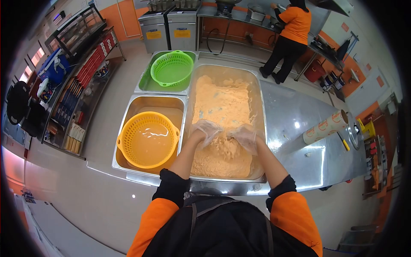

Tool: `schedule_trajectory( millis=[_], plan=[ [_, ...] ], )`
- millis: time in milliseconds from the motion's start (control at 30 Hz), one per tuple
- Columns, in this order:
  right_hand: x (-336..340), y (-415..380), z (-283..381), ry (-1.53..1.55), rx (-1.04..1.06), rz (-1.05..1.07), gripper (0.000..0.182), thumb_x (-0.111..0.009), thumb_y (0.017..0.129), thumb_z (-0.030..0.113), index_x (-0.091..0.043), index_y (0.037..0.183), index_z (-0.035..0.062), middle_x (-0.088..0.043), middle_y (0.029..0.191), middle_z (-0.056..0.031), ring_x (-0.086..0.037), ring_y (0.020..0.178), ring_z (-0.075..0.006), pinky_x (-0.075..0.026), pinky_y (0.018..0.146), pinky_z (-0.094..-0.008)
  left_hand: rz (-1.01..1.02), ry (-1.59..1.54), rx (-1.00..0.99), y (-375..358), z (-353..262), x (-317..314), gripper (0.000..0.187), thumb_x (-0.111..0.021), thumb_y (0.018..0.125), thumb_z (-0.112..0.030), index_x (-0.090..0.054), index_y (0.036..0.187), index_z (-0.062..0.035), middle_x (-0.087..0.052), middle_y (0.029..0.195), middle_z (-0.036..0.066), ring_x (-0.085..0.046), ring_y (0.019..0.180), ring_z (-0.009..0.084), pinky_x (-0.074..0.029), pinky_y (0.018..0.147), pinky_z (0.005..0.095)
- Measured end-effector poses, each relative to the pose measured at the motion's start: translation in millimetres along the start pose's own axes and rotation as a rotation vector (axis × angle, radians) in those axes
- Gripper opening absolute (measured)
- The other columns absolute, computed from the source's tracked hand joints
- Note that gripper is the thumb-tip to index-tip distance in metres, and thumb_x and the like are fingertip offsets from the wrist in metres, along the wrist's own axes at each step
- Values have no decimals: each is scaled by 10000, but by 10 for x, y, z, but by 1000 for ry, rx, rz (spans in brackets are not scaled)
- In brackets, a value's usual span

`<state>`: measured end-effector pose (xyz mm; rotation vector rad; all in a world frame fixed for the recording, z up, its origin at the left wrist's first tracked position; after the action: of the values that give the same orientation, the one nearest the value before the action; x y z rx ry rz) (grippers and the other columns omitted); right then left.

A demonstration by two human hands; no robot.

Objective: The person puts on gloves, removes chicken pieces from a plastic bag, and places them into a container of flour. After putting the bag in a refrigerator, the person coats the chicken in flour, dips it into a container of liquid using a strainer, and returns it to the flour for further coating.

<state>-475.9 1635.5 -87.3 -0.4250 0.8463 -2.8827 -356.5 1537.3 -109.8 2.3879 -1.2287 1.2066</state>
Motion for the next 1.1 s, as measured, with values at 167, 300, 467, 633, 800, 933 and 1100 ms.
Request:
schedule_trajectory(
  millis=[167,300,467,633,800,933,1100],
  plan=[
    [199,674,-846,-797,-62,-287,408,-354,937,401,-541,1015,48,-543,1155,-137,-503,1012,-202,-416,817,-355,23,75,388,-157,146,-150,494,-384,894,-415,-618,1038,-5,-600,1118,186,-560,1061,306,-430,886,395],
    [-84,1127,-1482,-194,-114,-407,500,-362,910,462,-502,1128,35,-515,1205,-176,-482,1099,-263,-372,913,-359,-26,142,219,-101,145,-695,449,-401,878,-374,-615,1060,-24,-606,1100,187,-569,1039,312,-423,901,412],
    [-324,403,-689,-360,-211,-628,605,-468,853,487,-485,1237,20,-512,1256,-164,-468,1157,-261,-380,935,-359,-28,242,213,-230,-73,-751,351,-425,876,-271,-608,1059,-33,-624,1066,169,-588,1010,285,-456,852,382],
    [-149,703,-970,-407,-77,-461,514,-464,859,461,-592,1081,16,-559,1174,-203,-509,1120,-306,-419,900,-399,31,416,17,-22,41,-853,284,-437,852,-162,-629,1023,-41,-633,1065,140,-610,972,281,-474,824,372],
    [-130,221,-99,-1061,370,-389,313,-468,839,282,-662,916,49,-646,964,-162,-604,920,-336,-474,773,-425,101,660,-136,-93,-150,-604,291,-441,835,-150,-641,1016,-42,-633,1062,153,-622,956,285,-483,799,383],
    [-77,-4,-181,-1432,311,-90,265,-475,811,217,-665,915,64,-642,977,-164,-604,911,-338,-483,749,-410,264,635,40,-417,-155,-282,343,-492,793,-204,-637,1056,-40,-622,1091,162,-611,990,291,-479,784,384],
    [-137,37,-1395,-645,-165,117,340,-555,791,338,-658,1032,121,-610,1134,-127,-570,1036,-247,-444,843,-365,462,212,245,-658,385,-766,294,-545,787,-233,-647,1000,-57,-596,1102,220,-583,1031,300,-446,826,374]
  ],
)
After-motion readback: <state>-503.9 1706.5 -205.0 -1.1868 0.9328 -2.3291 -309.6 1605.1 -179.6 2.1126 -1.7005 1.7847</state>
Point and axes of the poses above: each hand's wrist, its own y-axis towards the middle knuckle, its own x-axis out of the back of the hand, z = x × y, the point moved 8 cm from there along y, towards the middle knuckle
